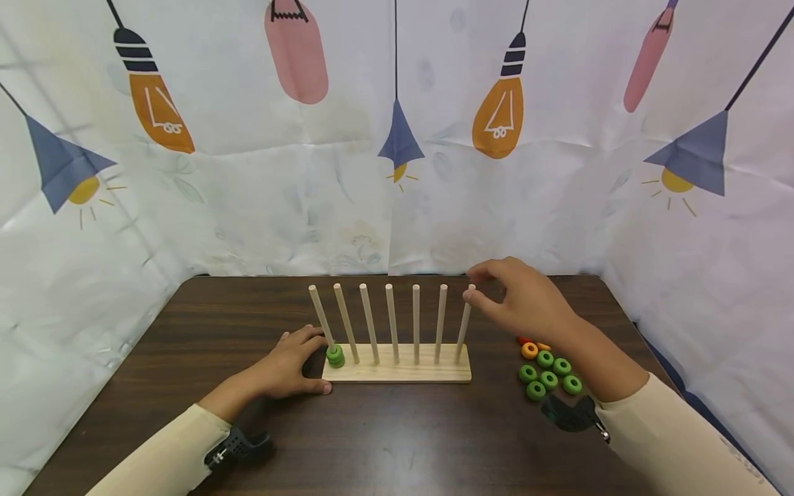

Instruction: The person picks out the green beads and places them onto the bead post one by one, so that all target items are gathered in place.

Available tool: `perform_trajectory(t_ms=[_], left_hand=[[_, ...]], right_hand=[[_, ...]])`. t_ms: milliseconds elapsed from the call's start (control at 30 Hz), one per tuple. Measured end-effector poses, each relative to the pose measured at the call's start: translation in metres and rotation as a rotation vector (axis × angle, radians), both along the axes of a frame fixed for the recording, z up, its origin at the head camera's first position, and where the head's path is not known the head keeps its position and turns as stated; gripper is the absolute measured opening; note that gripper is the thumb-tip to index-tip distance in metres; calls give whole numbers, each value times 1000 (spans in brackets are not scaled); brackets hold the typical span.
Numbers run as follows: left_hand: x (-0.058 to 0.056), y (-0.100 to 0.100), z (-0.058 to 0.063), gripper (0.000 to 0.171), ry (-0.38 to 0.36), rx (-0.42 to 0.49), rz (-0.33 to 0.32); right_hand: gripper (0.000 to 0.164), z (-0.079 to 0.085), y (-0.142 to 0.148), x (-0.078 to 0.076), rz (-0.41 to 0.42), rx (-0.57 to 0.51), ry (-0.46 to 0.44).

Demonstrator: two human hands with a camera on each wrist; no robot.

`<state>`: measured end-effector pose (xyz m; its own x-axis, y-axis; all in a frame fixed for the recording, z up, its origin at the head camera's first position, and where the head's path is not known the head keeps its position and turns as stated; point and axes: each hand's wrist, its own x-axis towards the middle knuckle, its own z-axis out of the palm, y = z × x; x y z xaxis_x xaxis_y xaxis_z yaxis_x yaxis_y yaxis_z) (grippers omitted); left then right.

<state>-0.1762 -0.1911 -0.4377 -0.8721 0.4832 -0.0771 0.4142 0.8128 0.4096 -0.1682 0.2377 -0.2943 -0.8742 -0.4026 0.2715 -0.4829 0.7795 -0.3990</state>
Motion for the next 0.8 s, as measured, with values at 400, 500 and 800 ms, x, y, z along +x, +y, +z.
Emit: perform_trajectory(t_ms=[400,500,800], left_hand=[[0,-1,-2,80,-8,-9,11],[-1,0,-2,80,-9,-9,15],[-1,0,-3,80,-5,-13,12]], right_hand=[[35,-24,28,10,-41,25,4],[36,-30,35,13,-51,21,-2],[42,-50,53,19,-89,16,-28]])
